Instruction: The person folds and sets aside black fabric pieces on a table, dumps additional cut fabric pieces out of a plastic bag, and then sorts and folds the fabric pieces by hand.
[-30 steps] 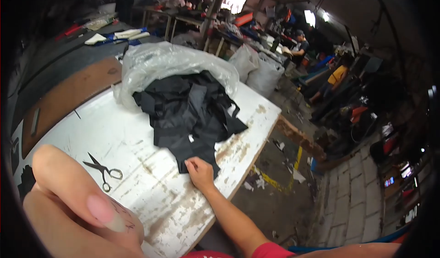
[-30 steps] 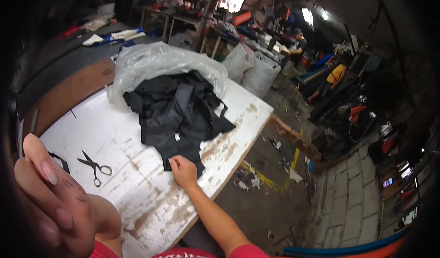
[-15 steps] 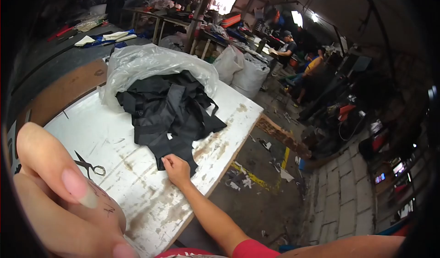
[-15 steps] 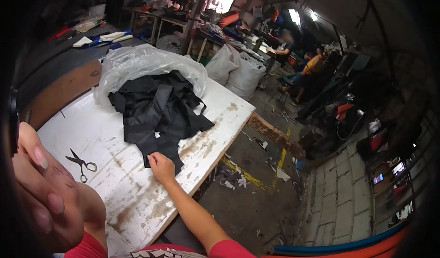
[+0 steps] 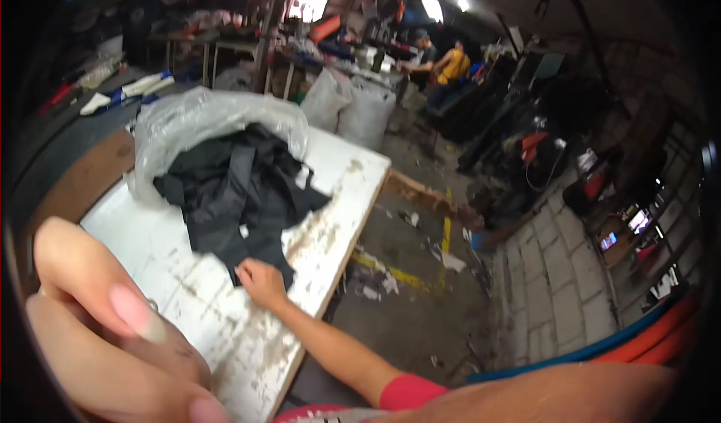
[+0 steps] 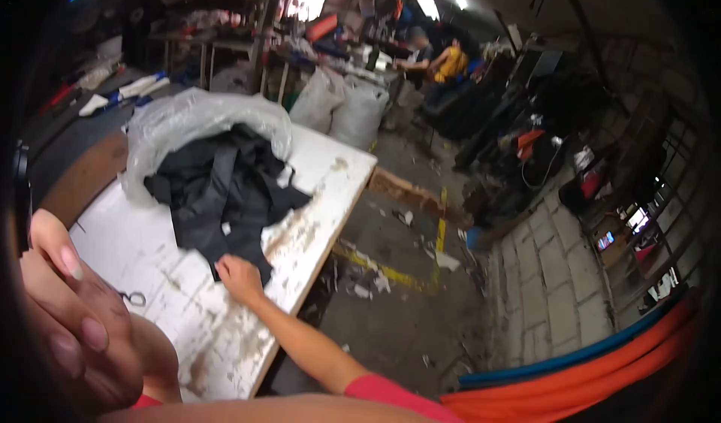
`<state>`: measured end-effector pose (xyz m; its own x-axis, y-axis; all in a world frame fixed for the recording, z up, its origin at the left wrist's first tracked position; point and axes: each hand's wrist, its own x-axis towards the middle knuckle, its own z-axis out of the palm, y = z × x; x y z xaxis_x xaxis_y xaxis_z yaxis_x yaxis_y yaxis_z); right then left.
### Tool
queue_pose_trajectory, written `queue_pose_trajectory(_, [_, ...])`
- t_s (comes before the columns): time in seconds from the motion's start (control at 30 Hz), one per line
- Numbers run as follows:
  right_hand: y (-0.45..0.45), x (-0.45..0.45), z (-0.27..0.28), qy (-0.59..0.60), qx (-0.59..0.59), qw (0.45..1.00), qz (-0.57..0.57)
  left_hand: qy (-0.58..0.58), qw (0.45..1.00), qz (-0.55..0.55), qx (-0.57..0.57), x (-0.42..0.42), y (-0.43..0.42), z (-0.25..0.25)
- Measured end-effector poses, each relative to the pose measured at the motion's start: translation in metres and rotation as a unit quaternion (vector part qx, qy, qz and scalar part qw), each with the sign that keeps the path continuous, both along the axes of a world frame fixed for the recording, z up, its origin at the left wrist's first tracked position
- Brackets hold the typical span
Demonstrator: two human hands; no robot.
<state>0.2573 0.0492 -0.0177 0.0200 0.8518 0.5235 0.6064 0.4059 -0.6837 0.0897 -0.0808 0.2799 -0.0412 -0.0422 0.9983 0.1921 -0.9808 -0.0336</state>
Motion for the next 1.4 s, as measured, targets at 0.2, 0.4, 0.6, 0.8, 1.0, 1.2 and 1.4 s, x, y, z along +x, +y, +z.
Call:
queue_pose_trajectory(0.2, [-0.006, -0.002, 0.011, 0.026, -0.015, 1.0, 0.008, -0.003, 1.0, -0.011, -0.006, -0.004, 0.0, 0.008])
queue_pose_trajectory(0.4, [-0.008, -0.001, 0.012, 0.011, -0.012, 1.0, -0.004, 0.0, 1.0, -0.005, 0.023, -0.013, 0.004, 0.009])
queue_pose_trajectory(0.6, [-0.008, 0.0, 0.011, 0.037, -0.035, 0.999, 0.004, -0.001, 1.0, -0.01, 0.021, -0.01, 0.005, 0.012])
queue_pose_trajectory(0.8, [-0.009, 0.001, 0.011, 0.043, -0.038, 0.998, 0.002, 0.003, 1.0, -0.014, 0.016, -0.008, 0.006, 0.016])
queue_pose_trajectory(1.0, [-0.006, 0.001, 0.011, 0.037, -0.034, 0.999, 0.002, 0.002, 1.0, -0.004, 0.022, -0.009, 0.003, 0.015])
queue_pose_trajectory(1.2, [-0.008, 0.001, 0.013, 0.039, -0.039, 0.998, 0.003, 0.002, 1.0, -0.007, 0.013, -0.011, -0.001, 0.019])
queue_pose_trajectory(1.4, [-0.008, 0.001, 0.012, 0.032, -0.031, 0.999, 0.006, -0.005, 1.0, -0.01, 0.019, -0.013, -0.003, 0.02])
